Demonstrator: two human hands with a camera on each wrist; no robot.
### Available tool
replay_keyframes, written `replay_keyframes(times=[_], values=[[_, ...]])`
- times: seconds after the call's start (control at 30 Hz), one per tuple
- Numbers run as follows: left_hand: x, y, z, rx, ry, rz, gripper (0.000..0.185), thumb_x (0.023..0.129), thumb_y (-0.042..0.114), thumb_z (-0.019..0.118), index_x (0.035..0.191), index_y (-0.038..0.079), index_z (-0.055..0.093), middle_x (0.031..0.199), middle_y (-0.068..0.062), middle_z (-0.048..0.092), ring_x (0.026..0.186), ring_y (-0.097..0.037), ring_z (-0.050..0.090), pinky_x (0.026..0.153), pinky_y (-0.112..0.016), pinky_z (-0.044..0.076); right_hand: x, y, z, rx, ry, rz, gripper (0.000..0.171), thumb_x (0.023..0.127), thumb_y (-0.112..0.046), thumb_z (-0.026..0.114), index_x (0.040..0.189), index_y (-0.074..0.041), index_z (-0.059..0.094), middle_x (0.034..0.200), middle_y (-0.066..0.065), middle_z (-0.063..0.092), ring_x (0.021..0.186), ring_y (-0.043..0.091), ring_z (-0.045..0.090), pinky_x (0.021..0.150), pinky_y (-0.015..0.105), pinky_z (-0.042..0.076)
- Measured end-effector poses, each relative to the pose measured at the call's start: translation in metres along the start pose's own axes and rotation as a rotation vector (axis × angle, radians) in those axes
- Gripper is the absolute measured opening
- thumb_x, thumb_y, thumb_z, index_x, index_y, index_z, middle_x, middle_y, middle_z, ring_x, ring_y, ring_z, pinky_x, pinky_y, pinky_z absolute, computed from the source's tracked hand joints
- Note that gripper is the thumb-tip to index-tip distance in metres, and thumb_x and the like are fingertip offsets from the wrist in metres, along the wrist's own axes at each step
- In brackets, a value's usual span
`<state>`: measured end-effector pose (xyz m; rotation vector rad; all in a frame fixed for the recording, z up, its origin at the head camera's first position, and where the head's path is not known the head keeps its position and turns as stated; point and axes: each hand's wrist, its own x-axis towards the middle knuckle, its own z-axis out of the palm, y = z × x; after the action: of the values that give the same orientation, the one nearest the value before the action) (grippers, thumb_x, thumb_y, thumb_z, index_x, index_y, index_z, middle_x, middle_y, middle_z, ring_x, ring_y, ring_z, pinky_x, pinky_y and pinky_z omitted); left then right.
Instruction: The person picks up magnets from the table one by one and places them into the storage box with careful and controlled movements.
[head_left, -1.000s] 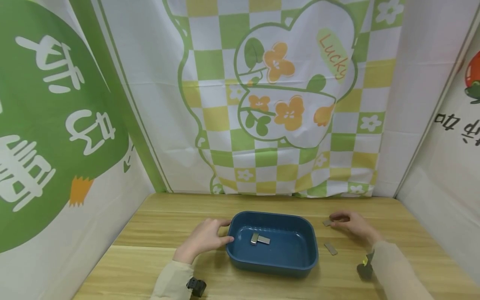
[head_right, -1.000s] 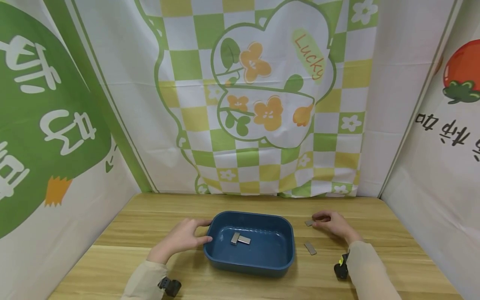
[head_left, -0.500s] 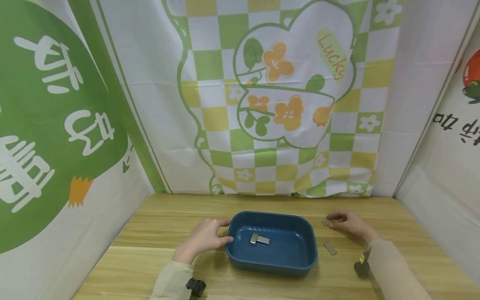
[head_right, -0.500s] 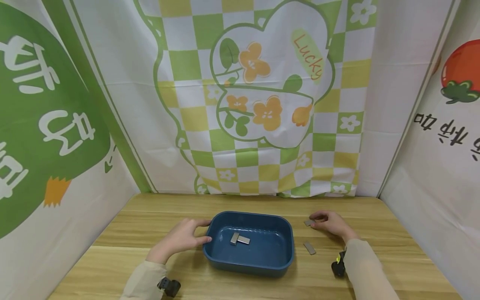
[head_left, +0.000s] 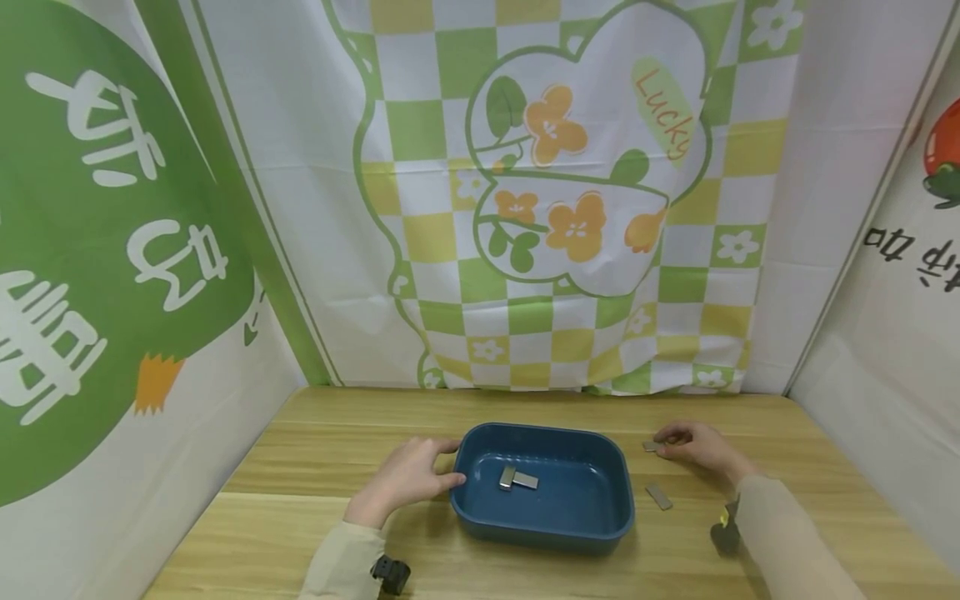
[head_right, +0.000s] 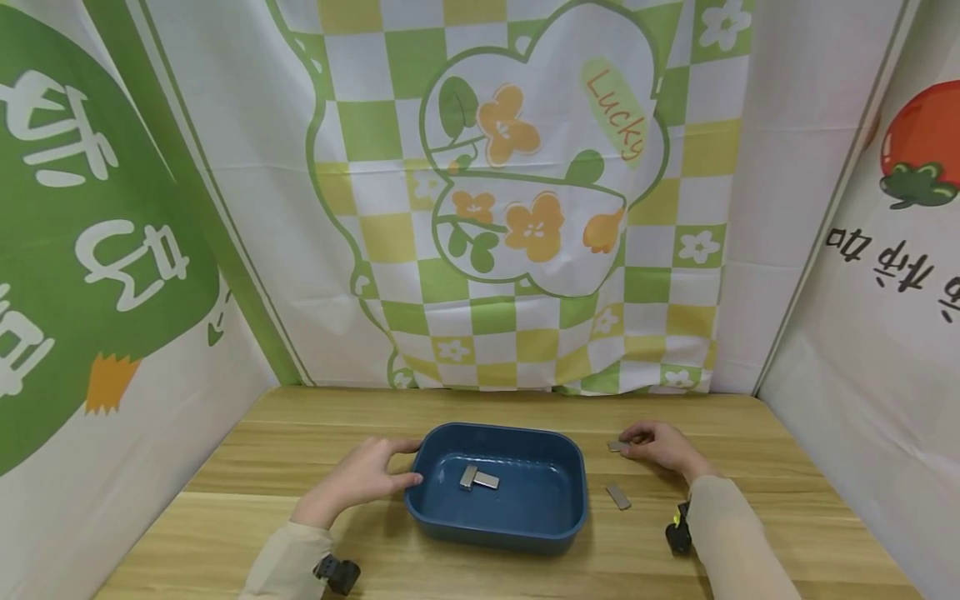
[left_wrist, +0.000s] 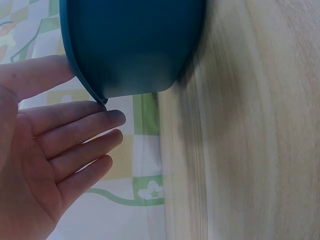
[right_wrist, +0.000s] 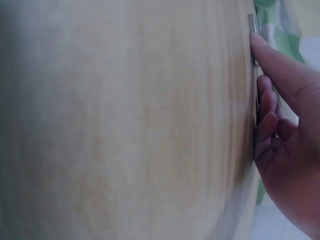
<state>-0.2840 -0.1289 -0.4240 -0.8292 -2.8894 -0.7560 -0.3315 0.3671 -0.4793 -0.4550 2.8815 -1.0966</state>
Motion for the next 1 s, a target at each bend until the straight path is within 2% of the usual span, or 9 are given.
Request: replay_keyframes(times=[0.37, 1.0], values=[[-0.0002, -0.0004, -0.0001, 0.0, 0.007, 0.01, 0.05, 0.083, 0.032, 0.072, 0.123, 0.003, 0.062, 0.123, -0.014, 0.064, 0.113, -0.034, 0.061, 0.092, -0.051, 0.05, 0.0015, 0.0014, 0.0014, 0.005, -0.02, 0.012, 0.03, 0.084, -0.023, 0.071, 0.105, -0.002, 0.068, 0.094, 0.006, 0.063, 0.082, 0.012, 0.053, 0.07, 0.023, 0.046], [0.0005, -0.0013, 0.0015, 0.016, 0.021, 0.019, 0.051, 0.082, 0.033, 0.072, 0.123, 0.004, 0.062, 0.123, -0.013, 0.064, 0.113, -0.035, 0.06, 0.093, -0.052, 0.049, 0.0016, 0.0009, 0.0, 0.01, -0.018, 0.051, 0.035, 0.082, -0.026, 0.073, 0.106, 0.001, 0.068, 0.093, 0.006, 0.062, 0.083, 0.015, 0.051, 0.071, 0.024, 0.043]])
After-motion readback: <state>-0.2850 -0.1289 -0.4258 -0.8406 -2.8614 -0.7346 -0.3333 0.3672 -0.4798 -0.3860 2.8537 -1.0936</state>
